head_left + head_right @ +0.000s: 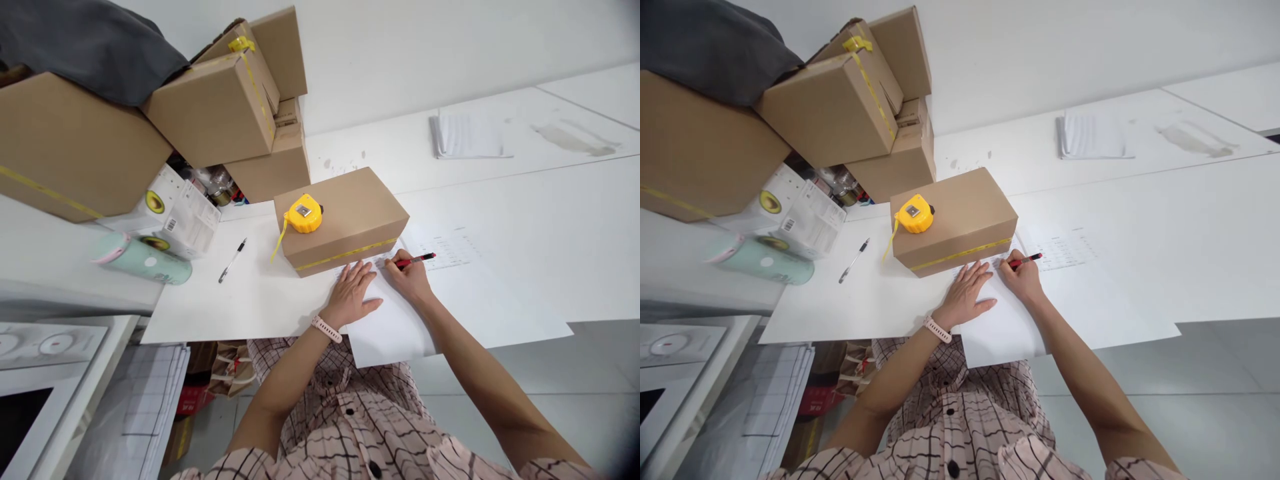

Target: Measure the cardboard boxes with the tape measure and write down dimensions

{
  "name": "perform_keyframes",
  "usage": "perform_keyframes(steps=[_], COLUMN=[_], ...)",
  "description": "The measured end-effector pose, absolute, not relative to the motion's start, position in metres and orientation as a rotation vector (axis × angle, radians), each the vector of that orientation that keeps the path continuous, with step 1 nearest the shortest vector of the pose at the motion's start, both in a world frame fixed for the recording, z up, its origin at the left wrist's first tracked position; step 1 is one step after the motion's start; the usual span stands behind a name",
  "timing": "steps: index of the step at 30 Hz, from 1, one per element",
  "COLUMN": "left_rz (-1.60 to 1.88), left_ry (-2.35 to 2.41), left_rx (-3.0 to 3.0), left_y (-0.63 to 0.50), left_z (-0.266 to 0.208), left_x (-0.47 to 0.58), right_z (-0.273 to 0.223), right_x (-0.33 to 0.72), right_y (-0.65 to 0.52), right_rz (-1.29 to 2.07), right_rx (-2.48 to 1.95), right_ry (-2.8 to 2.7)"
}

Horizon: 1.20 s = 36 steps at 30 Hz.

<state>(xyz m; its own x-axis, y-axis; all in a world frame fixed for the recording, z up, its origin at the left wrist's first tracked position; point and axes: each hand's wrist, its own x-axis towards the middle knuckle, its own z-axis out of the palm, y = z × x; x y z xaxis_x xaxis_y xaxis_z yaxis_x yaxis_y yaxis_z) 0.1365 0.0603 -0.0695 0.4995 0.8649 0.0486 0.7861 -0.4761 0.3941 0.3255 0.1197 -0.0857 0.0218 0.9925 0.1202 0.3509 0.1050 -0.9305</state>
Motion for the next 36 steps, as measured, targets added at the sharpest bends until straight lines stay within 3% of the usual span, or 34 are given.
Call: perform_keyframes(steps=[9, 19, 28, 32, 36], left_rz=[0.356, 0.323, 0.352, 0.640, 1.117], left_ry=[1.392, 1.414, 1.580, 1.522, 1.776], left_rx=[2.422, 2.432, 2.387, 2.272, 2.183], left_y=[0.060, 0.063, -0.008, -0.036, -0.018], left_z=[-0.070, -0.070, -0.071, -0.045, 0.022], left_x=[0.136, 0.136, 0.121, 0.091, 0.062], right_z=[-0.080, -0.108, -0.115, -0.115, -0.115], right_x=[0.330, 0.410, 0.414, 0.415, 0.414], right_y=[0.113, 0.092, 0.097, 0.096, 0.096], right_rz=[0.754, 0.042, 0.098, 0.125, 0.131], right_rx=[-1.442, -1.669, -1.661, -1.640, -1.612], right_ry=[-1.333, -1.875, -1.767, -1.739, -1.703])
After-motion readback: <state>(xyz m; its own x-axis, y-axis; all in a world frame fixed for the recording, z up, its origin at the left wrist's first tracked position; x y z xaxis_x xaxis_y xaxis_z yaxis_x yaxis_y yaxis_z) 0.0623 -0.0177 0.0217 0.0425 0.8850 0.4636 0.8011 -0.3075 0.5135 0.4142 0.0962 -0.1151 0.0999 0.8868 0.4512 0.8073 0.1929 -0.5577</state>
